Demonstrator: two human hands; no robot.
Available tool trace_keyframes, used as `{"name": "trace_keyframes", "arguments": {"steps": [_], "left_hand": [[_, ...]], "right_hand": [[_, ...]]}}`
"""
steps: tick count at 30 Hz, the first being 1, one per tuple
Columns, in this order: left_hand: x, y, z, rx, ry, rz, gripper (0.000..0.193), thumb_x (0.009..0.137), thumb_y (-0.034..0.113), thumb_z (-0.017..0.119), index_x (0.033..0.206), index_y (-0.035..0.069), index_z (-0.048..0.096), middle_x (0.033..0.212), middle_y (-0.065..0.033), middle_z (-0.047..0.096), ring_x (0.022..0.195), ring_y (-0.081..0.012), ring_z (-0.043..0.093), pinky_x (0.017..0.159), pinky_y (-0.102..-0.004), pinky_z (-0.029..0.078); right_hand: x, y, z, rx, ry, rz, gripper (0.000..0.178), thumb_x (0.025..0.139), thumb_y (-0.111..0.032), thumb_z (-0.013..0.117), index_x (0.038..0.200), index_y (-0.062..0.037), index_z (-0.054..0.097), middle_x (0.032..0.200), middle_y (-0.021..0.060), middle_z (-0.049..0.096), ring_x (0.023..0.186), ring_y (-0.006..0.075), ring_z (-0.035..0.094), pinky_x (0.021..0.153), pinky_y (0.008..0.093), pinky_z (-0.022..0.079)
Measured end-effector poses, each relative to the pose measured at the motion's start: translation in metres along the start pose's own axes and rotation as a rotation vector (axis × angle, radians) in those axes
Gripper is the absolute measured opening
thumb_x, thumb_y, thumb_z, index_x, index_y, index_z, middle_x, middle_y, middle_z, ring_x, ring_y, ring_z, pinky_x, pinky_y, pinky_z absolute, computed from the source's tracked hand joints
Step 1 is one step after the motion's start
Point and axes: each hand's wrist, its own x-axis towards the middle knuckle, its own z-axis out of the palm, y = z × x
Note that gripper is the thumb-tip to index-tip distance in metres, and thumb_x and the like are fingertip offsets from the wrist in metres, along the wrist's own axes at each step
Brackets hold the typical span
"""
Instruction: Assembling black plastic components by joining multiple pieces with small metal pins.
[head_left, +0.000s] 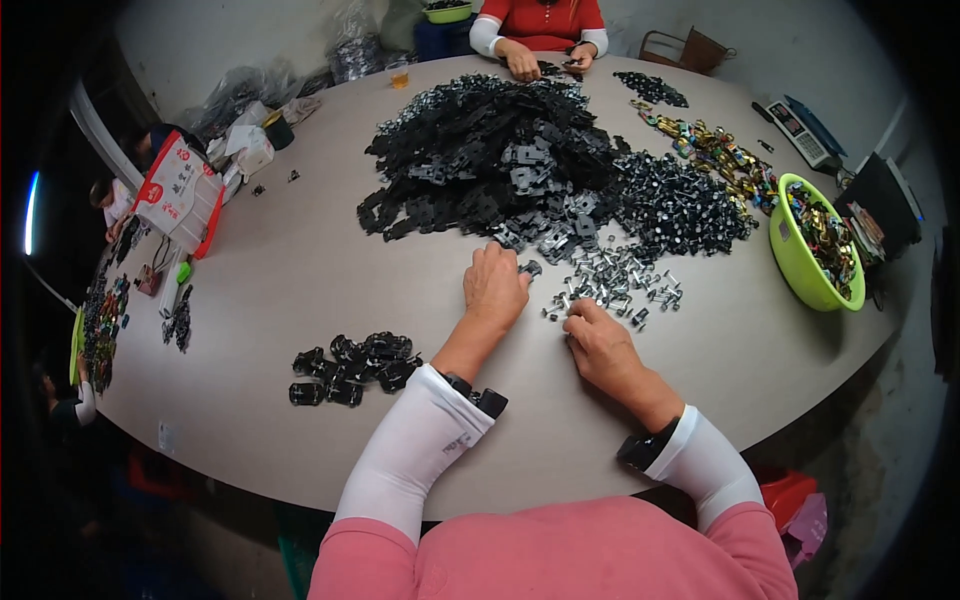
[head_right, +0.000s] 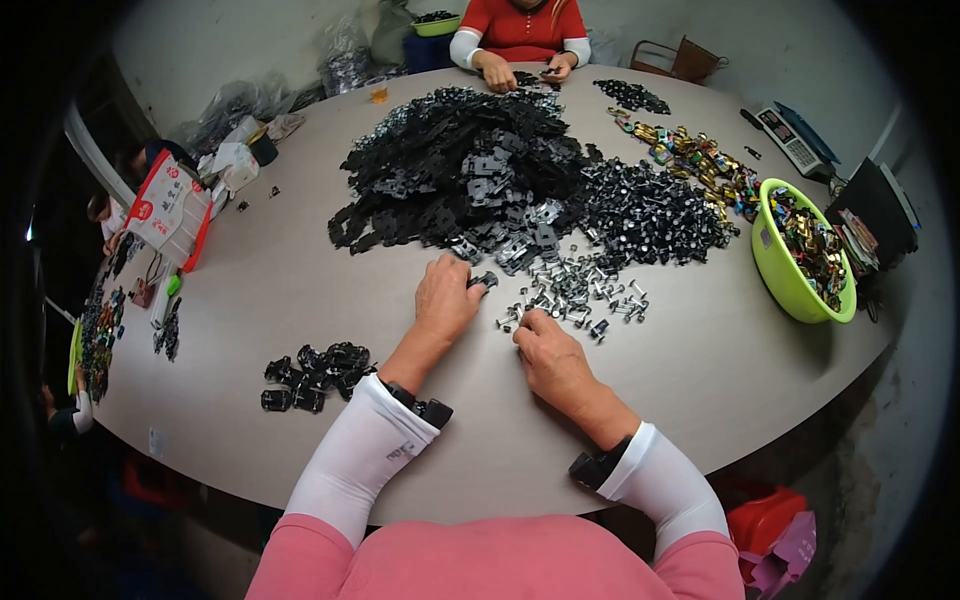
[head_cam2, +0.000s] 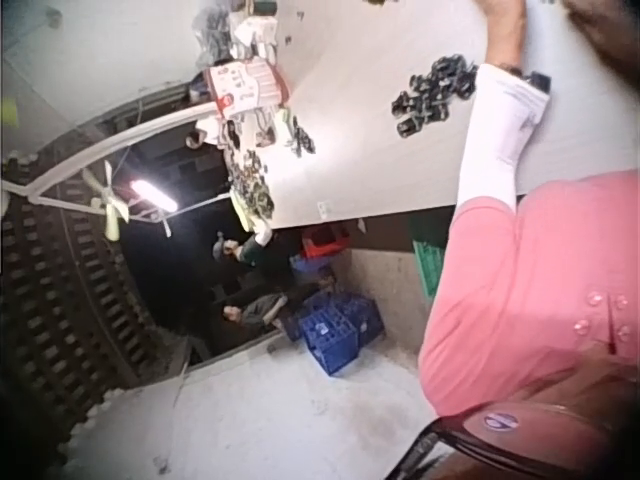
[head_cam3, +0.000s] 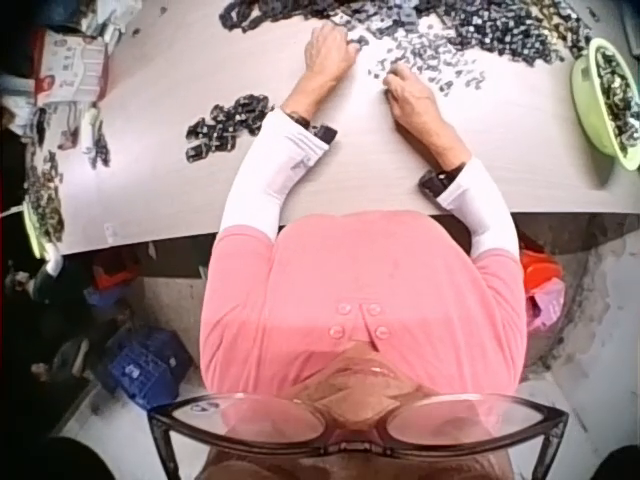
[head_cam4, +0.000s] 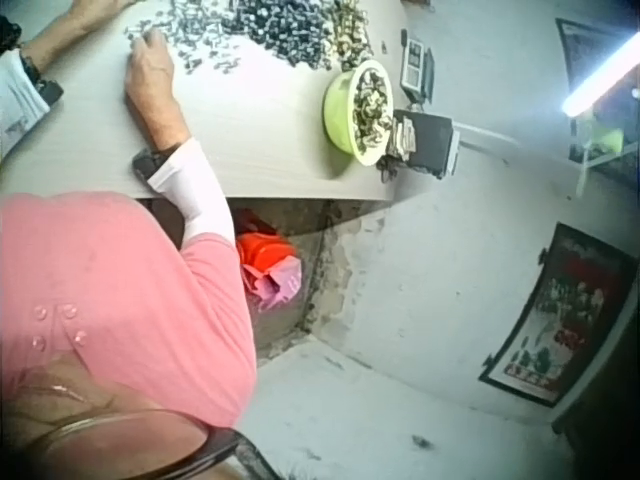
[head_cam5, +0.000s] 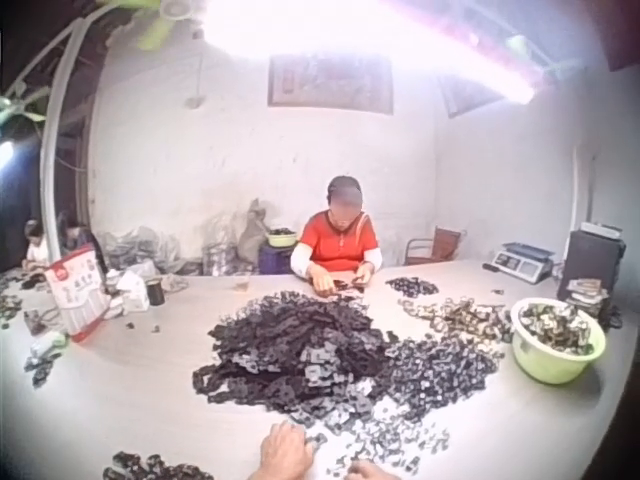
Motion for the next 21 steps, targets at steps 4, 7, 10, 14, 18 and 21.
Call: {"name": "trace_keyframes", "arguments": {"steps": [4,7,10,14,18,21], "left_hand": [[-0.003,-0.007,0.002,-0.039,0.009,-0.018,0.024,0.073,0.018,0.072,0.085,0.0,0.06,0.093,-0.0146,0.061,0.09,-0.0343,0.059,0.079,-0.0427,0.049],[-0.023,-0.017,-0.011,-0.188,-0.014,-0.098,0.022,0.071,0.012,0.072,0.079,0.0,0.056,0.076,-0.0117,0.062,0.069,-0.0293,0.064,0.062,-0.0402,0.052],[-0.06,-0.012,-0.027,-1.113,-0.307,-0.488,0.018,0.075,0.001,0.068,0.082,0.002,0.052,0.065,-0.0067,0.06,0.05,-0.0175,0.062,0.04,-0.0294,0.049],[-0.098,-0.009,-0.042,-1.395,-0.54,-0.596,0.018,0.08,-0.001,0.067,0.092,0.0,0.055,0.072,-0.0071,0.063,0.054,-0.0147,0.064,0.042,-0.0243,0.051],[-0.105,-0.01,-0.048,-1.461,-0.553,-0.643,0.017,0.079,0.002,0.07,0.091,-0.001,0.058,0.075,-0.0073,0.063,0.057,-0.0147,0.064,0.046,-0.0226,0.052],[-0.108,-0.013,-0.045,-1.517,-0.615,-0.666,0.017,0.08,0.004,0.07,0.091,-0.001,0.059,0.077,-0.0075,0.063,0.058,-0.0143,0.064,0.047,-0.0225,0.052]], "right_hand": [[-0.005,-0.005,-0.016,0.041,-0.043,-0.001,0.01,0.075,0.003,0.061,0.084,0.0002,0.057,0.101,0.013,0.054,0.089,0.0323,0.058,0.073,0.0382,0.049],[-0.012,0.002,-0.019,0.072,-0.048,-0.033,0.008,0.075,0.003,0.061,0.082,0.0003,0.058,0.099,0.0121,0.053,0.087,0.0316,0.058,0.072,0.039,0.049],[-0.013,0.008,-0.019,0.092,-0.068,-0.011,0.007,0.075,0.002,0.062,0.081,0.0006,0.058,0.1,0.0118,0.053,0.087,0.0313,0.058,0.072,0.0387,0.049],[-0.01,0.007,-0.019,0.099,-0.088,-0.027,0.007,0.074,0.001,0.065,0.078,0.0009,0.059,0.102,0.0118,0.056,0.088,0.0314,0.059,0.074,0.0379,0.05],[-0.008,0.01,-0.02,0.084,-0.151,-0.061,0.011,0.074,-0.001,0.067,0.082,0.0002,0.06,0.1,0.0122,0.058,0.087,0.0317,0.06,0.074,0.0371,0.05],[-0.009,0.002,-0.025,0.127,-0.153,-0.038,0.017,0.073,-0.003,0.068,0.087,-0.0003,0.059,0.098,0.0122,0.058,0.086,0.0312,0.059,0.073,0.0372,0.05]]}}
